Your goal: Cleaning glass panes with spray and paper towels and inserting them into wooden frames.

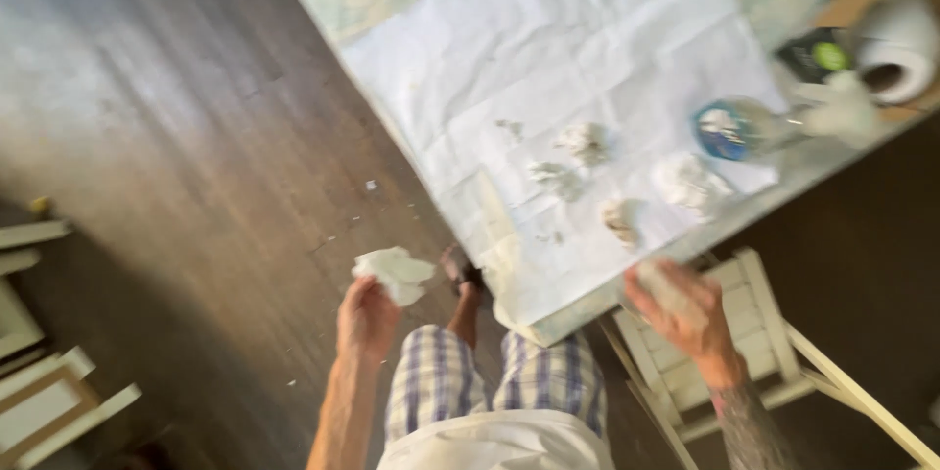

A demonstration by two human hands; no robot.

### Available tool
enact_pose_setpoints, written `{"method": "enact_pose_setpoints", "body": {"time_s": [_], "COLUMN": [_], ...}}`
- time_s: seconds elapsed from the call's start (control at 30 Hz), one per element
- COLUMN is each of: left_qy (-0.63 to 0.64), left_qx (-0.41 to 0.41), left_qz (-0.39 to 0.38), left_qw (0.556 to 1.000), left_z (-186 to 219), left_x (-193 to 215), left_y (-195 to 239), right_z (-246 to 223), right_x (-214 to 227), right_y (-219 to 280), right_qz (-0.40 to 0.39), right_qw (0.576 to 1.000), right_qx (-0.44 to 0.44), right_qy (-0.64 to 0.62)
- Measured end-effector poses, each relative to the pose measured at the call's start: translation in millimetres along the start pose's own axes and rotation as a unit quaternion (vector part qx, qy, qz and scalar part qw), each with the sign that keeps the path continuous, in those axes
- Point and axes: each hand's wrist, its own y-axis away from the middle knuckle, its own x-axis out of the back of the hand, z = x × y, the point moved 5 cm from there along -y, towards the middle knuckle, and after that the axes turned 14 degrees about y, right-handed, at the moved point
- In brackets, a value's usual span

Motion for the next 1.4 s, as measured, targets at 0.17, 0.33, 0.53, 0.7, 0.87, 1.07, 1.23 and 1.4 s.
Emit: {"method": "enact_pose_setpoints", "body": {"time_s": [0.17,0.33,0.53,0.7,0.87,1.07,1.23,1.4], "left_qy": [-0.046,-0.060,-0.063,-0.052,-0.032,-0.084,-0.101,-0.157], "left_qx": [-0.046,-0.061,-0.068,-0.059,-0.047,-0.058,-0.042,-0.037], "left_qz": [0.042,0.064,0.056,0.063,0.092,0.052,0.048,0.049], "left_qw": [0.997,0.994,0.994,0.995,0.994,0.993,0.993,0.986], "left_z": [10.6,13.1,14.3,13.4,14.3,8.0,3.6,-3.0], "left_x": [8.3,-2.6,-6.0,-6.8,52.0,47.3,94.3,55.9], "left_y": [2.5,13.6,16.0,16.6,-8.8,-8.1,-30.7,-16.4], "right_z": [63.9,129.0,172.4,167.8,128.1,76.8,62.8,0.3], "right_x": [7.4,-53.3,-83.4,-75.7,-98.7,-195.7,-190.8,-248.6], "right_y": [-86.5,-131.4,-137.3,-118.0,-6.2,96.0,55.9,-44.4], "right_qz": [0.005,0.106,0.112,0.119,0.161,-0.023,0.058,-0.017], "right_qw": [0.908,0.916,0.940,0.935,0.836,0.899,0.881,0.851], "right_qx": [-0.400,-0.327,-0.293,-0.289,-0.515,-0.427,-0.462,-0.449], "right_qy": [-0.125,-0.204,-0.135,-0.168,-0.095,0.089,-0.084,-0.271]}}
